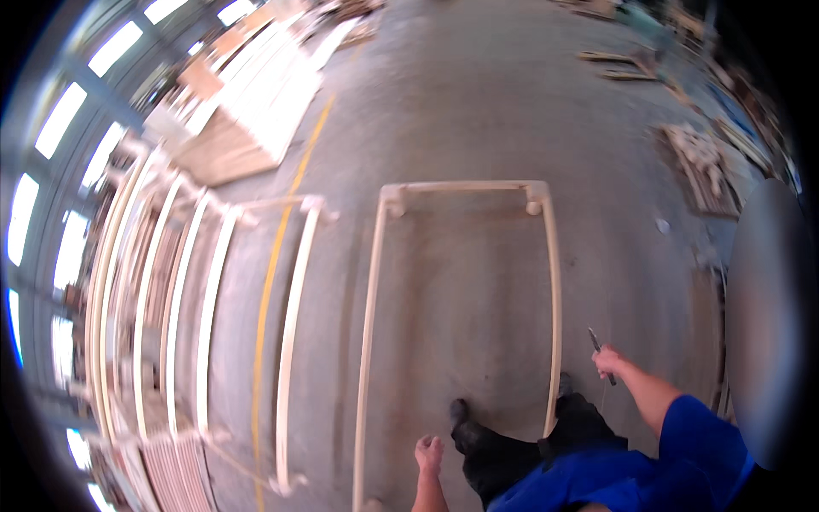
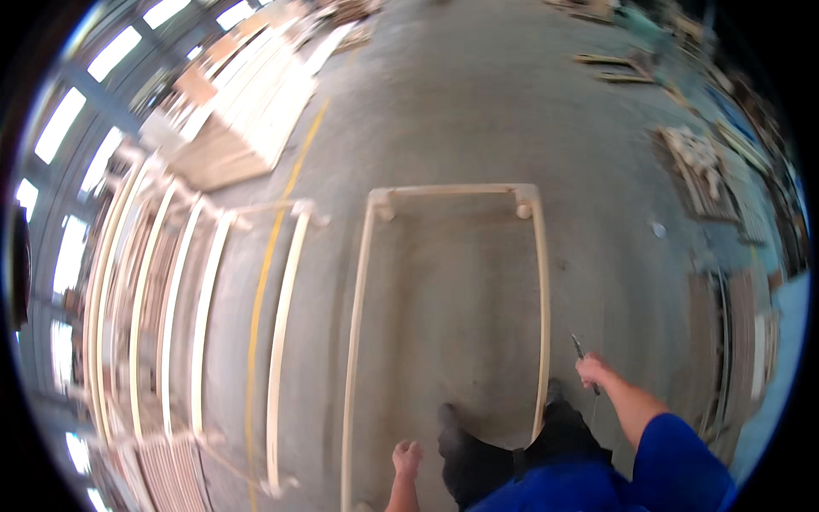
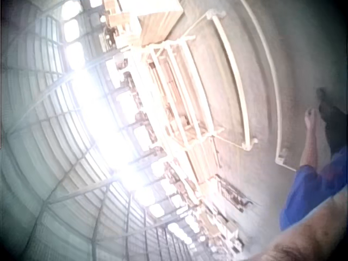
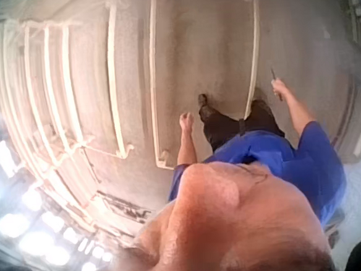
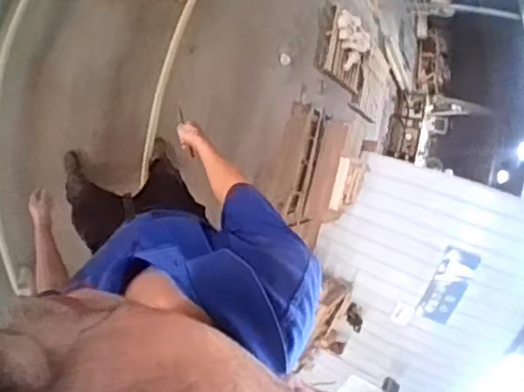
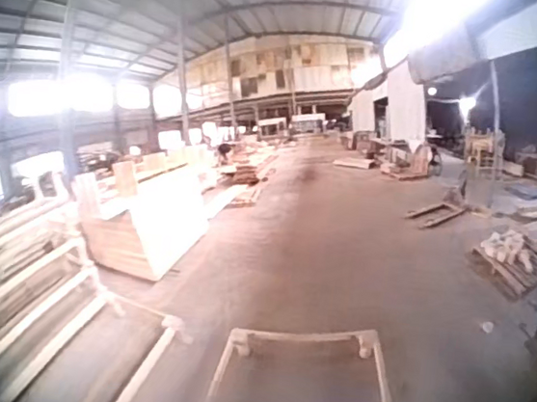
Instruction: The person uses a hand tool to shave and smooth the joints of a large wooden furniture frame. They walk around the frame, applying the tool to various curved and flat sections to refine the finish.
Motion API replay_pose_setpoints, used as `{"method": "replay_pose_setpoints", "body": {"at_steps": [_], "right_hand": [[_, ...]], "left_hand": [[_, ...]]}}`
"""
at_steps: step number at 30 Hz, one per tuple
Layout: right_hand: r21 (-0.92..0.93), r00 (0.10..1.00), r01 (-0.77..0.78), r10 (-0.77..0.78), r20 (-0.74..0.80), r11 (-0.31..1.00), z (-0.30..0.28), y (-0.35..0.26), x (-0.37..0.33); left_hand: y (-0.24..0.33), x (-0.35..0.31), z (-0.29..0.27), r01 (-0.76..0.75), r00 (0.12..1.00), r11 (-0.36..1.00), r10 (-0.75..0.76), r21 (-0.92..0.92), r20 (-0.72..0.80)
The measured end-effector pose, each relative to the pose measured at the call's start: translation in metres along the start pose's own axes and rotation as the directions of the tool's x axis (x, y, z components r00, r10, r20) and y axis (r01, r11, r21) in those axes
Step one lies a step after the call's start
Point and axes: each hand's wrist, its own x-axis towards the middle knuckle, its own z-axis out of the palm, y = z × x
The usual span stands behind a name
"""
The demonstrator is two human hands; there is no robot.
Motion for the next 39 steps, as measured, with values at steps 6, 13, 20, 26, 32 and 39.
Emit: {"method": "replay_pose_setpoints", "body": {"at_steps": [6,13,20,26,32,39], "right_hand": [[0.1,0.995,-0.078,0.083,-0.048,0.992,-0.042,0.063,-0.003],[0.097,0.932,-0.347,0.354,-0.078,0.933,-0.058,0.214,-0.017],[0.043,0.908,-0.412,0.414,-0.06,0.91,0.044,0.175,-0.124],[0.2,0.922,-0.358,0.379,-0.077,0.912,0.115,0.113,-0.079],[0.399,0.928,-0.322,0.37,-0.047,0.859,0.155,0.132,0.024],[0.315,0.807,-0.333,0.441,-0.393,0.889,0.191,0.137,0.232]], "left_hand": [[-0.038,-0.06,0.019,0.059,0.998,0.968,-0.056,0.245,-0.021],[-0.062,0.016,-0.069,-0.027,1.0,0.807,0.028,0.59,0.008],[-0.01,0.1,-0.17,0.084,0.993,0.936,-0.109,0.342,0.054],[0.039,0.164,-0.189,-0.068,0.996,0.826,0.085,0.559,-0.004],[0.051,0.298,-0.182,-0.237,0.967,0.41,0.184,0.881,0.175],[0.078,0.43,-0.124,-0.083,0.928,0.402,0.364,0.912,-0.076]]}}
